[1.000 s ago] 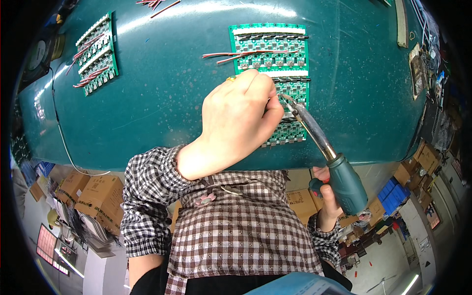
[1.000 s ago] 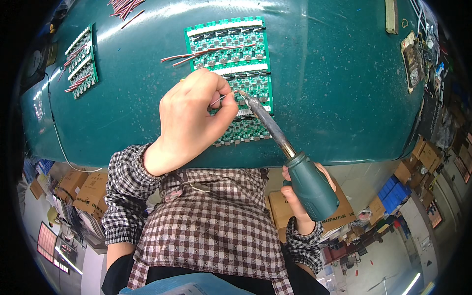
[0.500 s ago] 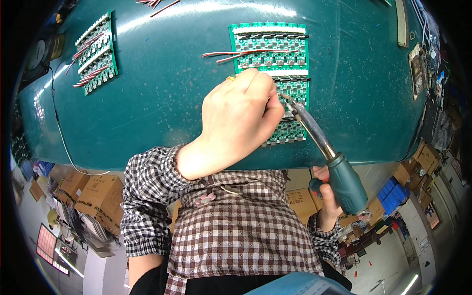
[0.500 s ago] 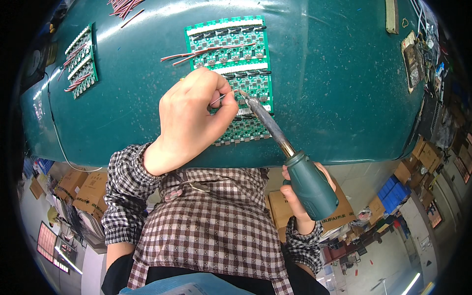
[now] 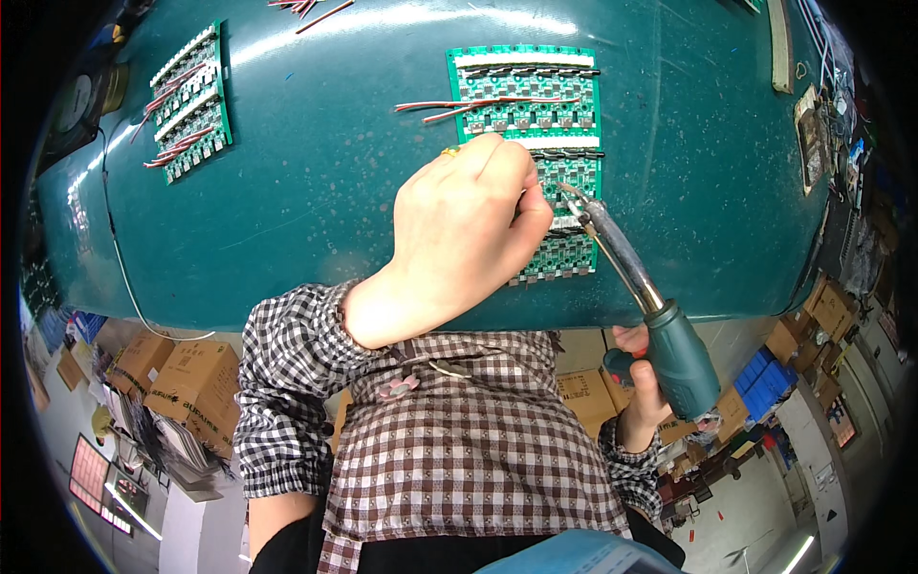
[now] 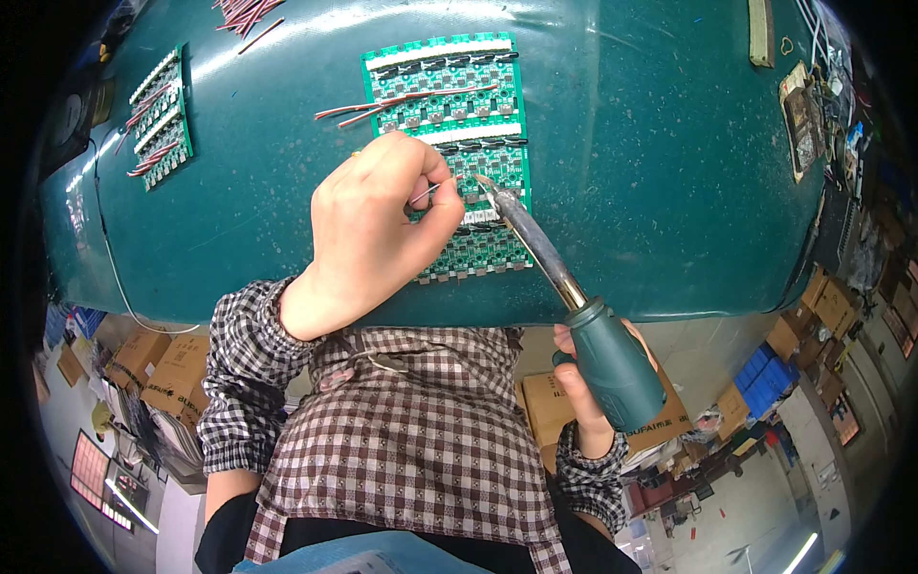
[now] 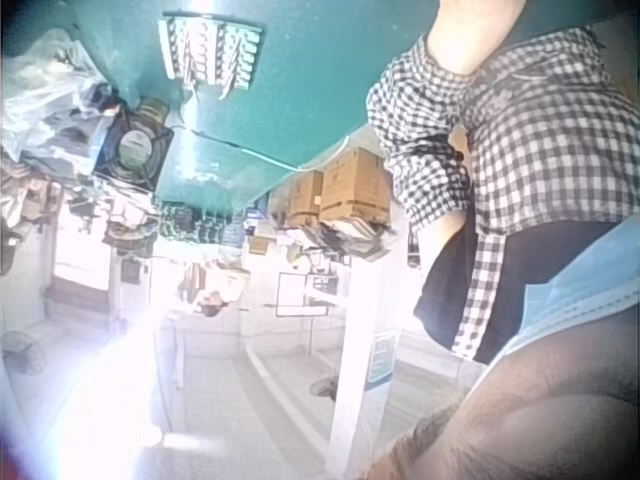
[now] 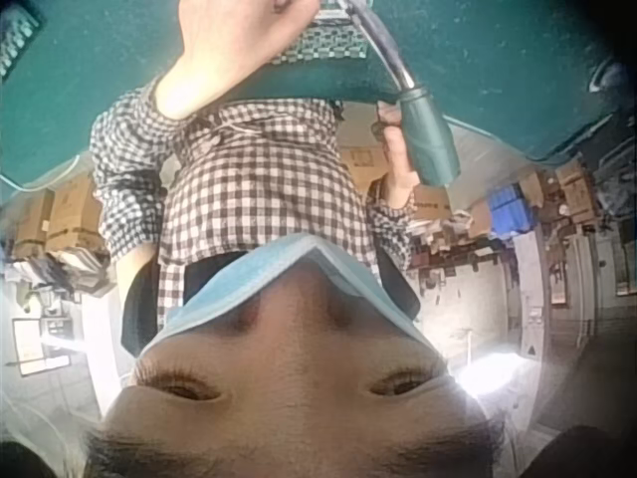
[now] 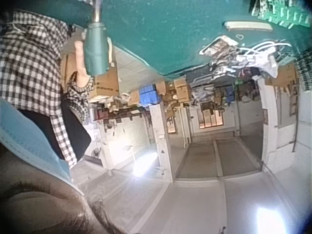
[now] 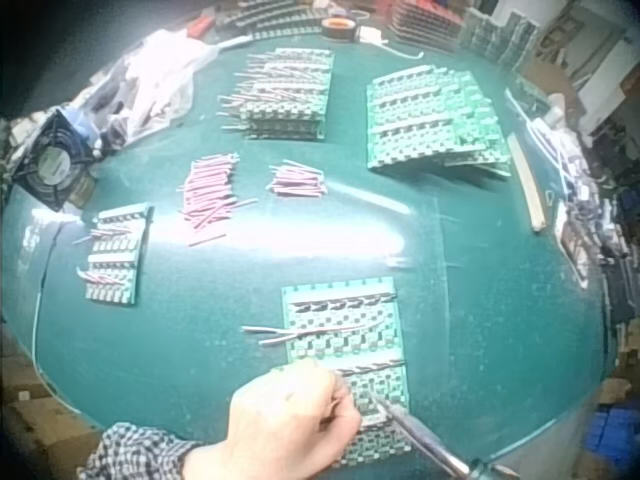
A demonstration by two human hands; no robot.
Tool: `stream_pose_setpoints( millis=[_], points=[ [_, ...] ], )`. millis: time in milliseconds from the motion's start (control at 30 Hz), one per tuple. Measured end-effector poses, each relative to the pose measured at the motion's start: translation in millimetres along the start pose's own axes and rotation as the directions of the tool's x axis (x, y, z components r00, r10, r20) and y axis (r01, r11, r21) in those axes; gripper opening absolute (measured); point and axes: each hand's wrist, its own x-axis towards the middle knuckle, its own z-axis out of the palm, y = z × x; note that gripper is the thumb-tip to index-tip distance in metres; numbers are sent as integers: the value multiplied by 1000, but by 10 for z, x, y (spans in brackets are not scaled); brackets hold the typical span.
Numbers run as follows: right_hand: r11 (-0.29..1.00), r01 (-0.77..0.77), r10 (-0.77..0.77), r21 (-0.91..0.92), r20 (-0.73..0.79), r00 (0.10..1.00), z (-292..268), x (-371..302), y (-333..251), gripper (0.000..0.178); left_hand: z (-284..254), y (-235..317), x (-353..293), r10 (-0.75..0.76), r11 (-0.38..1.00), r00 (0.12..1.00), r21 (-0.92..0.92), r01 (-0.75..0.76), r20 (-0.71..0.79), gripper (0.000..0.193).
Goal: The person places wires onto circuit boards by hand, solders the connections using a soldering iron, and lifts the board to turn it over.
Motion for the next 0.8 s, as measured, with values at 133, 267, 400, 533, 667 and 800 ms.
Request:
stream_pose_setpoints(
  millis=[133, 267, 400, 533, 667, 800],
  points=[
    [1000, 11, -10, -10, 42, 999, -10, 0, -12, 47, -14, 6, -2, -2, 1000, 1000, 11, 2, 3, 16],
    [998, 41, -39, -52, 35, 999, -17, 1, 7, 45, -23, -12, 5, 2, 1000, 1000, 8, -2, 7, 17],
    [996, 10, -9, -87, 6, 1000, -15, -21, -1, 43, -11, -19, -1, 4, 1000, 1000, 27, -4, 9, 18],
    [994, 24, -20, -109, 41, 999, -3, -9, -8, 43, -7, -13, -8, 0, 1000, 1000, 26, -1, 10, 18],
    [996, 21, -18, -86, 37, 999, 16, 3, -13, 44, -11, -4, -4, 8, 999, 1000, 31, -7, -7, 18],
    [999, 4, -3, -52, 12, 1000, 15, 3, -15, 44, -23, -13, -1, 10, 999, 1000, 46, -11, 24, 17]
  ],
)
